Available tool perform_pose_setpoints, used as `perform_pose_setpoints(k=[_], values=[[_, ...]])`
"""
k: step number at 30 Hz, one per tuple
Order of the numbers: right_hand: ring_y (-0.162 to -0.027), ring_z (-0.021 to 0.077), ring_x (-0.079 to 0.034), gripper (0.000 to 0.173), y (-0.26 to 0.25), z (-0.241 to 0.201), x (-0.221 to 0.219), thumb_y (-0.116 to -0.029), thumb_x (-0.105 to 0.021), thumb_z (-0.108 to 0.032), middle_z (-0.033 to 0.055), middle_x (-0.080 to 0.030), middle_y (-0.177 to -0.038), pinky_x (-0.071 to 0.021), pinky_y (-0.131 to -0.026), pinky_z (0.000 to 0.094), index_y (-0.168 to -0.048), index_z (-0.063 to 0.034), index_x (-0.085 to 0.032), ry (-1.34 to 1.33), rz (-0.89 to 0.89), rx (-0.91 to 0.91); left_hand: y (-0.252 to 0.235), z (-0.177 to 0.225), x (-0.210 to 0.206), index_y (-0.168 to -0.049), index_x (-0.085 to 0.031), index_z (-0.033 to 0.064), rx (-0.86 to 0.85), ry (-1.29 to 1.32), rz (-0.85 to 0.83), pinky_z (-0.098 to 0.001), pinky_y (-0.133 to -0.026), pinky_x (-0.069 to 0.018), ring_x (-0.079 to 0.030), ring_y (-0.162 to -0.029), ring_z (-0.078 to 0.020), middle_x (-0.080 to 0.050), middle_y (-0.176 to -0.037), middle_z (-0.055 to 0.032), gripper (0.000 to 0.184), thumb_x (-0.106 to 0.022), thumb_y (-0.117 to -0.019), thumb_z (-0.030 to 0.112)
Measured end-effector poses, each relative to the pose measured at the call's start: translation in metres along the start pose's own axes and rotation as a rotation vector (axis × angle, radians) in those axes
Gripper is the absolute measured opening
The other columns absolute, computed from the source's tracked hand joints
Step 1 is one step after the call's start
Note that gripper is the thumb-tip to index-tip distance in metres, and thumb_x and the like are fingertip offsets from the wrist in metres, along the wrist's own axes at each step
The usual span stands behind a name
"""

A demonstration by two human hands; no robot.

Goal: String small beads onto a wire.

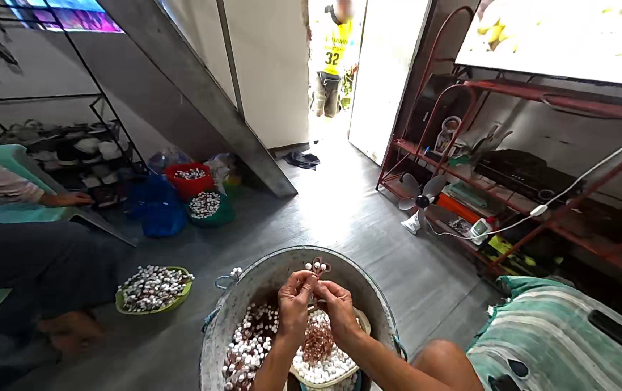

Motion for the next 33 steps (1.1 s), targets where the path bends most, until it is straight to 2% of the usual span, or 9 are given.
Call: perform_pose_setpoints(k=[7, 9, 11, 14, 20, 24, 27, 29, 33], values=[[-0.083, 0.0152, -0.07, 0.022, 0.03, -0.018, -0.012, -0.1025, -0.057, -0.01, 0.0099, -0.074, -0.093, -0.0604, -0.077, 0.034, -0.106, 0.0041, -0.073, 0.218, -0.025, 0.163, 0.018, 0.032, 0.001, -0.115, -0.066, -0.0061, 0.0, -0.124, -0.084, -0.0363, -0.09, -0.0587, -0.069, -0.097, -0.0173, -0.072, -0.103, -0.0109, 0.019, -0.064, -0.097, 0.002], [-0.082, 0.0151, -0.069, 0.022, 0.038, -0.02, -0.016, -0.1026, -0.056, -0.01, 0.0091, -0.073, -0.092, -0.0602, -0.077, 0.0348, -0.105, 0.0032, -0.073, 0.219, -0.008, 0.134, 0.027, 0.036, 0.006, -0.114, -0.068, -0.0026, 0.028, -0.136, -0.091, -0.0352, -0.087, -0.0582, -0.068, -0.094, -0.0145, -0.072, -0.102, -0.008, 0.018, -0.066, -0.0971, 0.003], [-0.085, 0.0132, -0.068, 0.022, 0.047, -0.013, -0.017, -0.1041, -0.058, -0.018, 0.0052, -0.072, -0.095, -0.0591, -0.078, 0.0343, -0.109, -0.0029, -0.073, 0.205, -0.007, 0.066, 0.039, 0.035, 0.012, -0.121, -0.067, 0.0032, 0.01, -0.155, -0.162, -0.0322, -0.088, -0.057, -0.066, -0.096, -0.0106, -0.07, -0.109, -0.0049, 0.021, -0.064, -0.1005, 0.007], [-0.086, 0.0078, -0.066, 0.025, 0.056, -0.009, -0.021, -0.1054, -0.059, -0.032, -0.0016, -0.071, -0.099, -0.0571, -0.078, 0.0289, -0.114, -0.0122, -0.073, 0.214, -0.026, 0.056, 0.032, 0.032, 0.015, -0.11, -0.072, -0.0016, -0.07, -0.04, -0.117, -0.032, -0.087, -0.0588, -0.069, -0.093, -0.0123, -0.073, -0.102, -0.0067, 0.015, -0.067, -0.0968, 0.002], [-0.086, 0.0087, -0.066, 0.028, 0.056, -0.011, -0.034, -0.1071, -0.055, -0.029, 0.0009, -0.071, -0.097, -0.0574, -0.077, 0.0282, -0.112, -0.0081, -0.073, 0.159, -0.075, 0.055, 0.032, 0.047, 0.024, -0.106, -0.074, -0.0029, -0.218, -0.113, -0.071, -0.0296, -0.084, -0.0606, -0.072, -0.091, -0.013, -0.075, -0.1, -0.0087, 0.013, -0.069, -0.0947, -0.002], [-0.093, 0.0148, -0.069, 0.033, 0.06, -0.011, -0.035, -0.1074, -0.053, -0.024, 0.0064, -0.073, -0.109, -0.0597, -0.081, 0.0335, -0.131, -0.0066, -0.067, 0.278, -0.188, 0.063, 0.017, 0.052, 0.031, -0.107, -0.073, -0.0042, -0.246, -0.167, -0.088, -0.0317, -0.083, -0.0612, -0.072, -0.088, -0.0136, -0.075, -0.098, -0.0089, 0.013, -0.067, -0.096, -0.001], [-0.088, 0.0165, -0.072, 0.027, 0.061, 0.026, -0.009, -0.1022, -0.063, -0.013, 0.0098, -0.075, -0.102, -0.0622, -0.08, 0.0351, -0.125, 0.0006, -0.069, 0.577, -0.353, 0.108, 0.008, 0.05, 0.044, -0.108, -0.071, -0.0055, -0.189, -0.207, -0.092, -0.0354, -0.08, -0.0616, -0.072, -0.086, -0.0164, -0.074, -0.097, -0.0101, 0.015, -0.065, -0.0976, 0.002], [-0.087, 0.0143, -0.072, 0.023, 0.069, 0.074, 0.011, -0.0978, -0.067, -0.015, 0.0068, -0.075, -0.1, -0.0623, -0.081, 0.0365, -0.118, -0.0042, -0.073, 0.923, -0.577, 0.095, 0.0, 0.055, 0.054, -0.11, -0.07, -0.0049, -0.159, -0.208, -0.082, -0.0327, -0.075, -0.0606, -0.071, -0.083, -0.0145, -0.074, -0.096, -0.0086, 0.015, -0.065, -0.0966, 0.001], [-0.095, 0.0277, -0.072, 0.028, 0.099, 0.171, 0.045, -0.0934, -0.07, -0.014, 0.0092, -0.073, -0.113, -0.0598, -0.085, 0.0566, -0.121, -0.0168, -0.075, 1.378, -0.902, 0.056, -0.015, 0.066, 0.066, -0.106, -0.07, -0.0043, -0.102, -0.172, -0.011, -0.0304, -0.07, -0.0607, -0.071, -0.079, -0.0156, -0.073, -0.091, -0.0092, 0.011, -0.068, -0.0953, 0.0]])
Point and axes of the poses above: each hand's wrist, its own y-axis away from the middle knuckle, its own x-axis out of the back of the hand, z = x × y, the point moved 6 cm from there along -y, towards the middle knuckle
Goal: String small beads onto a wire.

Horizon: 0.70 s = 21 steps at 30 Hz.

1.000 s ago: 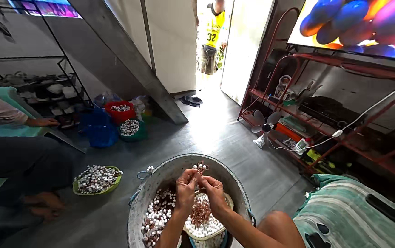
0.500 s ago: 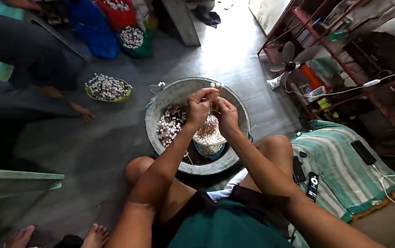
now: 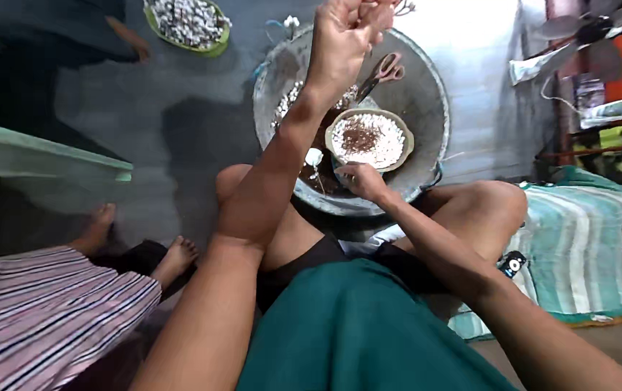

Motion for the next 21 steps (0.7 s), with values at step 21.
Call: perform_pose_setpoints(k=[21], values=[[-0.093, 0.0157, -0.074, 0.023, -0.03, -0.003, -0.011, -0.104, -0.06, -0.021, 0.0068, -0.077, -0.108, -0.0608, -0.087, 0.0399, -0.111, -0.0066, -0.076, -0.325, 0.431, -0.083, -0.002, 0.007, 0.009, -0.105, -0.066, -0.0061, 0.112, 0.012, -0.075, -0.0306, -0.068, -0.0628, -0.071, -0.074, -0.0173, -0.072, -0.09, -0.0122, 0.01, -0.067, -0.0978, 0.002]])
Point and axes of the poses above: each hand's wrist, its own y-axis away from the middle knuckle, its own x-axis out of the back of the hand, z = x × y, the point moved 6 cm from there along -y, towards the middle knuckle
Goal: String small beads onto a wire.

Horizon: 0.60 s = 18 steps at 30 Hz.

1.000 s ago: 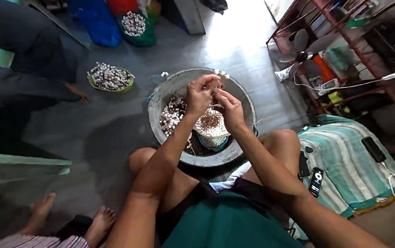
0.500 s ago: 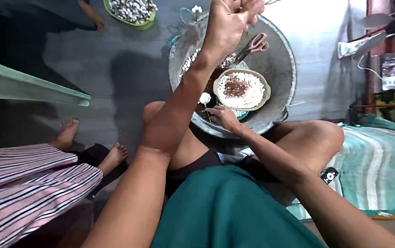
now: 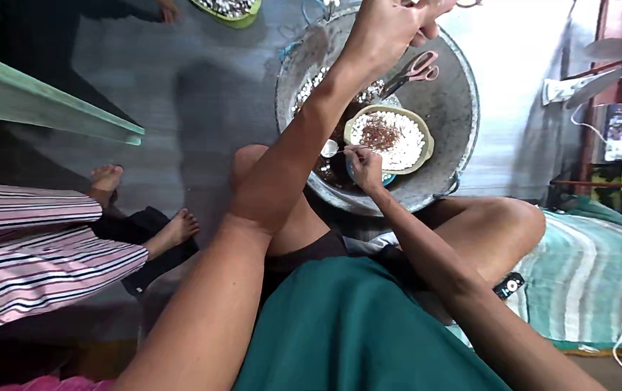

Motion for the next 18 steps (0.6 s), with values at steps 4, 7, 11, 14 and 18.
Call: perform_pose_setpoints(k=[4, 7, 11, 14, 18], values=[[-0.086, 0.0165, -0.073, 0.026, 0.003, 0.019, 0.018, -0.1049, -0.059, -0.022, 0.0086, -0.075, -0.1, -0.0624, -0.08, 0.0363, -0.117, -0.0021, -0.07, -0.314, 0.189, -0.245, 0.004, -0.001, -0.002, -0.105, -0.065, -0.0064, 0.035, 0.027, -0.033, -0.0327, -0.07, -0.0638, -0.072, -0.075, -0.0192, -0.071, -0.091, -0.0129, 0.011, -0.065, -0.0995, 0.003], [-0.087, 0.0201, -0.072, 0.026, 0.01, 0.029, 0.041, -0.1068, -0.057, -0.023, 0.0113, -0.074, -0.1, -0.0612, -0.078, 0.0382, -0.118, 0.0003, -0.063, -0.654, 0.311, -0.45, 0.005, 0.001, -0.002, -0.107, -0.065, -0.0063, 0.043, 0.039, -0.056, -0.0324, -0.071, -0.0641, -0.073, -0.077, -0.0191, -0.073, -0.094, -0.0131, 0.011, -0.064, -0.1, 0.003], [-0.088, 0.0122, -0.069, 0.026, 0.028, 0.011, 0.091, -0.1081, -0.053, -0.03, 0.0033, -0.072, -0.106, -0.0579, -0.077, 0.0299, -0.125, -0.0107, -0.056, -0.936, 0.359, -0.585, 0.009, 0.002, 0.001, -0.111, -0.064, -0.0044, 0.028, 0.035, -0.067, -0.0333, -0.071, -0.0642, -0.072, -0.079, -0.0184, -0.07, -0.099, -0.0114, 0.014, -0.064, -0.0996, 0.003], [-0.084, 0.0095, -0.066, 0.021, 0.037, -0.018, 0.138, -0.109, -0.047, -0.029, 0.0003, -0.07, -0.106, -0.0555, -0.075, 0.0272, -0.119, -0.016, -0.059, -1.045, 0.367, -0.472, 0.008, 0.0, 0.002, -0.109, -0.065, -0.0033, -0.018, 0.022, -0.033, -0.0349, -0.07, -0.0641, -0.071, -0.077, -0.0187, -0.07, -0.097, -0.0106, 0.012, -0.065, -0.0982, 0.002], [-0.086, 0.0074, -0.066, 0.025, 0.031, -0.067, 0.197, -0.1105, -0.04, -0.031, -0.0035, -0.07, -0.104, -0.0559, -0.078, 0.0262, -0.11, -0.0198, -0.062, -1.063, 0.388, -0.223, 0.01, -0.004, 0.0, -0.107, -0.068, -0.0024, -0.057, -0.076, 0.016, -0.0326, -0.069, -0.0637, -0.071, -0.075, -0.0163, -0.071, -0.097, -0.0089, 0.011, -0.067, -0.0967, 0.003]])
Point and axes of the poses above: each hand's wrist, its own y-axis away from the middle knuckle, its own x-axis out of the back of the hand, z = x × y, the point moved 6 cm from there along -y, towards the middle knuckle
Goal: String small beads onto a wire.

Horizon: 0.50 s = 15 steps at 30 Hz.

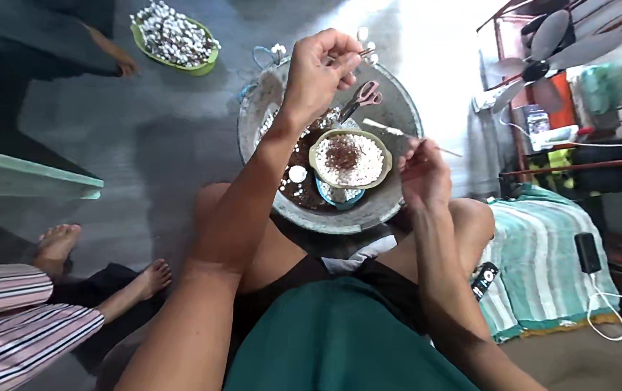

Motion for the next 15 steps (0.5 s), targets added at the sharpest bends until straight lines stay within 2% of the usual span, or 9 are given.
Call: perform_pose_setpoints(k=[3, 5, 10, 15], values=[[-0.087, 0.0093, -0.067, 0.021, -0.008, -0.04, -0.015, -0.112, -0.038, -0.028, -0.0019, -0.07, -0.103, -0.0574, -0.079, 0.0286, -0.115, -0.018, -0.056, 0.012, 0.033, 0.136, 0.002, 0.0, -0.005, -0.106, -0.07, -0.0006, -0.017, -0.116, 0.011, -0.0315, -0.07, -0.0632, -0.071, -0.076, -0.0144, -0.072, -0.098, -0.0077, 0.011, -0.066, -0.0976, 0.004], [-0.084, 0.0104, -0.067, 0.019, -0.018, -0.055, -0.022, -0.1126, -0.038, -0.025, 0.0009, -0.07, -0.101, -0.0574, -0.076, 0.028, -0.115, -0.0144, -0.054, 0.014, 0.062, 0.212, 0.004, 0.002, -0.007, -0.107, -0.071, 0.0019, -0.037, -0.213, 0.008, -0.03, -0.071, -0.0627, -0.071, -0.076, -0.0123, -0.073, -0.098, -0.0059, 0.011, -0.064, -0.0991, 0.007], [-0.085, 0.0116, -0.068, 0.017, -0.033, -0.062, -0.034, -0.1123, -0.041, -0.022, 0.0038, -0.071, -0.104, -0.0573, -0.074, 0.0271, -0.117, -0.0123, -0.054, 0.033, 0.051, 0.271, 0.006, 0.004, -0.009, -0.106, -0.073, 0.005, -0.058, -0.358, 0.003, -0.0254, -0.071, -0.0603, -0.068, -0.078, -0.0098, -0.069, -0.102, -0.0062, 0.012, -0.064, -0.1, 0.009], [-0.084, 0.0122, -0.068, 0.017, -0.037, -0.064, -0.042, -0.1122, -0.042, -0.021, 0.0058, -0.071, -0.105, -0.0577, -0.073, 0.0272, -0.116, -0.0103, -0.055, 0.06, 0.049, 0.292, 0.006, 0.005, -0.009, -0.107, -0.073, 0.0059, -0.071, -0.412, 0.003, -0.0253, -0.072, -0.0599, -0.068, -0.079, -0.0099, -0.068, -0.103, -0.0068, 0.014, -0.063, -0.1001, 0.011]])
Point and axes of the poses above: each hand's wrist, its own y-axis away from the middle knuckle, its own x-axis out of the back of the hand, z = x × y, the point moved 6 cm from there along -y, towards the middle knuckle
